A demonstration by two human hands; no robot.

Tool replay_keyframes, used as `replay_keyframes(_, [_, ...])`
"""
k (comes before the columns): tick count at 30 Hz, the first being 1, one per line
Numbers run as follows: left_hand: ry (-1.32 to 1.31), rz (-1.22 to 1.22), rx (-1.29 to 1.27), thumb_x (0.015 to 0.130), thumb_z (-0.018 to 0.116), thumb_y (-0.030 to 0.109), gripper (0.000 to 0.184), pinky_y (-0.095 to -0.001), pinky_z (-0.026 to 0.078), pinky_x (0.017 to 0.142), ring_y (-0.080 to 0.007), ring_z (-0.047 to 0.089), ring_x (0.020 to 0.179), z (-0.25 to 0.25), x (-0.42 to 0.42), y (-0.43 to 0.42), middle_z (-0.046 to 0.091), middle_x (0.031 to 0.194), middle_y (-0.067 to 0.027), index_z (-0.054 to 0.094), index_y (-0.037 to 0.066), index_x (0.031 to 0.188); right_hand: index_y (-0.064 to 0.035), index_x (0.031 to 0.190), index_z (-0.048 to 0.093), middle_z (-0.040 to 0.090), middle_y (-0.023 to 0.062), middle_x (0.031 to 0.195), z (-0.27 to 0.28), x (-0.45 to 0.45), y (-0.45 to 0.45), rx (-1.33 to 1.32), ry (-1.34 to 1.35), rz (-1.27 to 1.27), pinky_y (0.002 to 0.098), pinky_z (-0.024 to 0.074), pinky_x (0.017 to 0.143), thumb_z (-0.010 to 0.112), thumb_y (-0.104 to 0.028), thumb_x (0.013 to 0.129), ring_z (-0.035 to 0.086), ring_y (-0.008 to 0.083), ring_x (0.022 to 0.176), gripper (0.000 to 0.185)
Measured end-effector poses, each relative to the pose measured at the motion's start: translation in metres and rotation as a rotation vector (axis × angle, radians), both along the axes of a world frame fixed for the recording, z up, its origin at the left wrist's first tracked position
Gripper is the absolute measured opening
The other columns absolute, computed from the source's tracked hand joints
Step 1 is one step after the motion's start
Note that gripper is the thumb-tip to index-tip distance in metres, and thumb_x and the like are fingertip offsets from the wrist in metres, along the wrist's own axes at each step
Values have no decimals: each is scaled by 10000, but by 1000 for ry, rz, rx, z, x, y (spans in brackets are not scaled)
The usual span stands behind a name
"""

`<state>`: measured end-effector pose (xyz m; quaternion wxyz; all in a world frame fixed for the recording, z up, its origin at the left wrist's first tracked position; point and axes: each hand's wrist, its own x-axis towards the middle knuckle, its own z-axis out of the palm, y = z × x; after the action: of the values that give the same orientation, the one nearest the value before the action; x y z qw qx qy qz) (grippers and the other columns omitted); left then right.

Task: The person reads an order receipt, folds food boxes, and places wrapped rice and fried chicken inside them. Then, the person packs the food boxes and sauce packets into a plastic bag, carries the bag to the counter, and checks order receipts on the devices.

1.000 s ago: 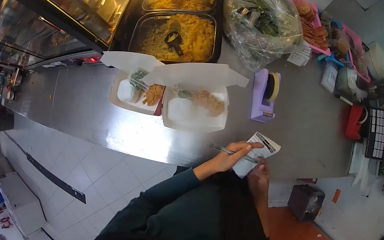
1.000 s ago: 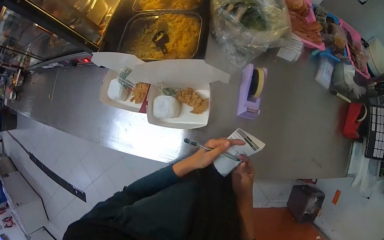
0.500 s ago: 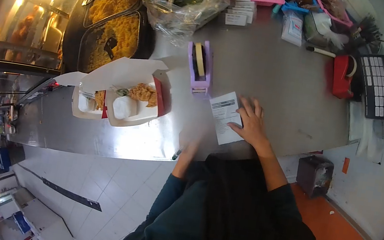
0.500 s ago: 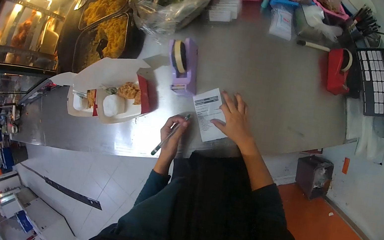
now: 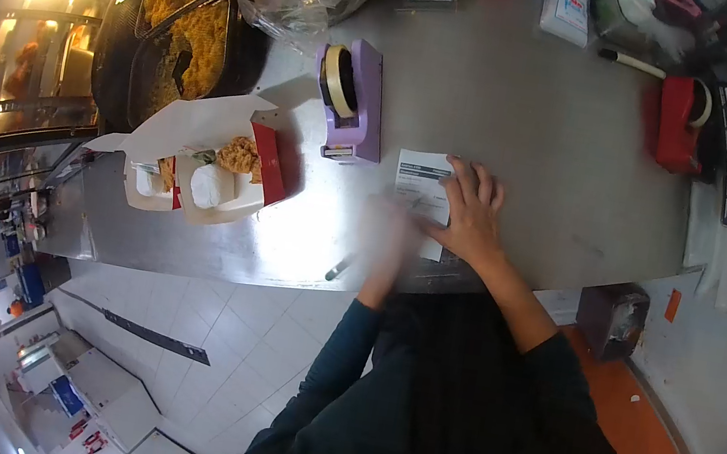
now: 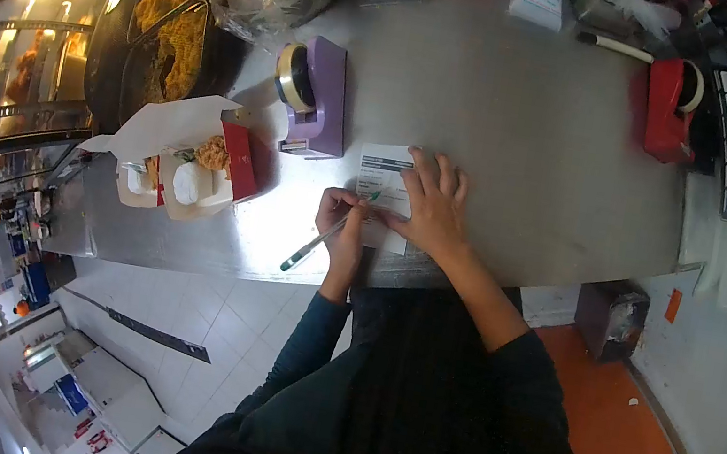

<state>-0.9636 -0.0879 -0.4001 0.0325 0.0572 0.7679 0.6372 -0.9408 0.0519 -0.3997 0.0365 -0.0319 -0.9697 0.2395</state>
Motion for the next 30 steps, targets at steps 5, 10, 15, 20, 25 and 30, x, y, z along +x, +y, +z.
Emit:
replay_keyframes(5, [186, -65, -268, 678, 563, -22, 97, -257, 400, 558, -185, 496, 611, 23, 5, 12, 490, 690, -102, 473, 11, 697, -178, 1218, 399, 269, 81, 1297, 3, 0, -1, -8, -24, 20, 585, 200, 902, 687, -480, 568, 229, 340, 1177, 773])
replay_keyframes(10, [226, -172, -202, 683, 543, -17, 80, -270, 403, 570, -198, 499, 614, 11, 0, 12, 483, 672, -101, 468, 10, 684, -214, 1270, 329, 237, 95, 1307, 4, -1, 2, 57, -89, 63, 595, 191, 908, 705, -497, 523, 223, 345, 1181, 883])
replay_keyframes(15, [80, -45, -176, 721, 517, -13, 61, -243, 403, 586, -156, 495, 646, 7, -1, 5, 494, 731, -87, 458, 2, 727, -203, 1269, 326, 233, 94, 1308, 6, -3, 1, -7, -88, 41, 604, 180, 905, 721, -523, 463, 203, 345, 1194, 953])
replay_keyframes(20, [61, 198, 97, 768, 505, -15, 76, -209, 364, 623, -89, 425, 672, 8, 4, 3, 448, 760, -45, 435, 14, 765, -205, 1263, 337, 243, 92, 1302, 9, -4, 1, -17, -121, 42, 600, 160, 912, 715, -565, 449, 186, 340, 1205, 968])
replay_keyframes(25, [94, 141, -136, 774, 500, -14, 77, -207, 369, 594, -87, 421, 647, -14, 0, -11, 454, 757, -48, 431, 19, 779, -198, 1256, 346, 258, 94, 1291, 8, -3, 0, 11, -111, 39, 588, 146, 922, 711, -589, 432, 188, 338, 1202, 983])
replay_keyframes(30, [74, 131, -134, 752, 494, -22, 87, -213, 381, 605, -96, 436, 652, -18, -1, -13, 465, 773, -56, 425, 19, 786, -191, 1248, 347, 261, 95, 1286, 11, -5, 0, 14, -115, 43, 584, 146, 922, 712, -582, 435, 191, 339, 1197, 973])
